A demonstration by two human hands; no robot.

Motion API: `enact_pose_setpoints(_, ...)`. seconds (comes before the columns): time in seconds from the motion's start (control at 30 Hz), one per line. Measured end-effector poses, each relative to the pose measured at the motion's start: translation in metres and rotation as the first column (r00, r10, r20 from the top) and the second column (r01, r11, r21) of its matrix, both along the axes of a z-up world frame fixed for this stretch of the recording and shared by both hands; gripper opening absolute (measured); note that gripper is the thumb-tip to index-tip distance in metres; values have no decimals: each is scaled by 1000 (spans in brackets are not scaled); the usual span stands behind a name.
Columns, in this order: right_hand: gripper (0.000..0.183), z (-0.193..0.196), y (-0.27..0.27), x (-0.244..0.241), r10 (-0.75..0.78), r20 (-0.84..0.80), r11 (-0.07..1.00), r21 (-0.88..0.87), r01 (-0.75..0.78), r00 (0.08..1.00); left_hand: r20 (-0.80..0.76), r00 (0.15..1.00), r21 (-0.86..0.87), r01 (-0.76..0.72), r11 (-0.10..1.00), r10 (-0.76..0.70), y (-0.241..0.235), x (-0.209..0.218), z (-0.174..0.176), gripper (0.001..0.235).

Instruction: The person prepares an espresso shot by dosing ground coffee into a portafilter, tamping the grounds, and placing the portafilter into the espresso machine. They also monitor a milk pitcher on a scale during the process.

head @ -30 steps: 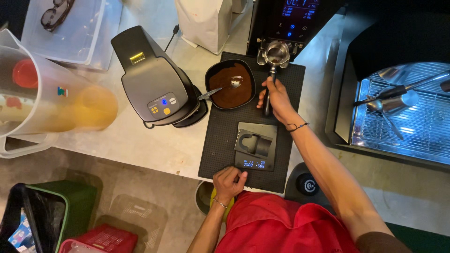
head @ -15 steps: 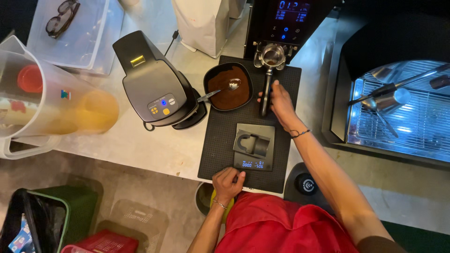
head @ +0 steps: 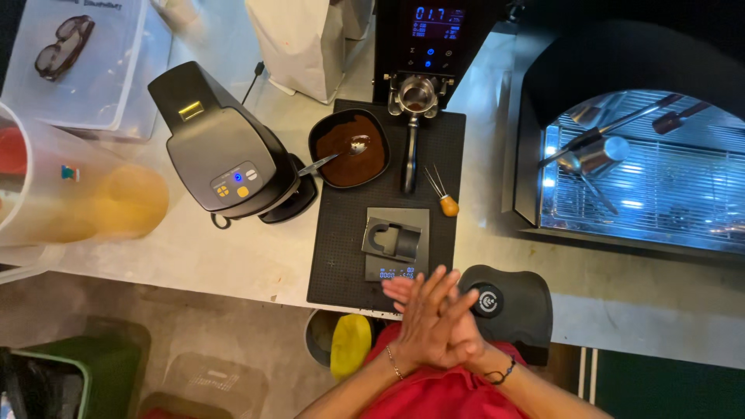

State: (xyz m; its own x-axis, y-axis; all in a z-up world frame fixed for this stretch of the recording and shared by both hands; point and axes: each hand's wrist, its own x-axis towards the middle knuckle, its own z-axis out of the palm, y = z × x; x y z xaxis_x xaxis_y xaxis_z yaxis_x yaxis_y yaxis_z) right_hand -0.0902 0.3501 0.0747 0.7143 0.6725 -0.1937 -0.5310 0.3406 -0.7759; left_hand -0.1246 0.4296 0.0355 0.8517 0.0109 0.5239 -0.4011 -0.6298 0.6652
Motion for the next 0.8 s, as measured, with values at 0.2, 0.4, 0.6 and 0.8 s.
enact_pose_setpoints(0.2,58,-24,-45,-26,61,-384,868,476,141,921,-225,971,-323,-3,946,-74,-15,39,50,69)
enact_pose_setpoints(0.4,61,-14,-85,-13,-418,-103,872,232,431,903,-275,803,-710,200,675,-529,-62,30,82,61)
enact_pose_setpoints(0.6,63,25,-125,41,-474,-267,657,527,539,839,-3,761,-122,644,756,-649,-111,27,57,65)
enact_pose_setpoints(0.8,76,26,-199,33,-286,-244,721,582,376,927,45,773,346,582,736,-633,-181,42,54,59)
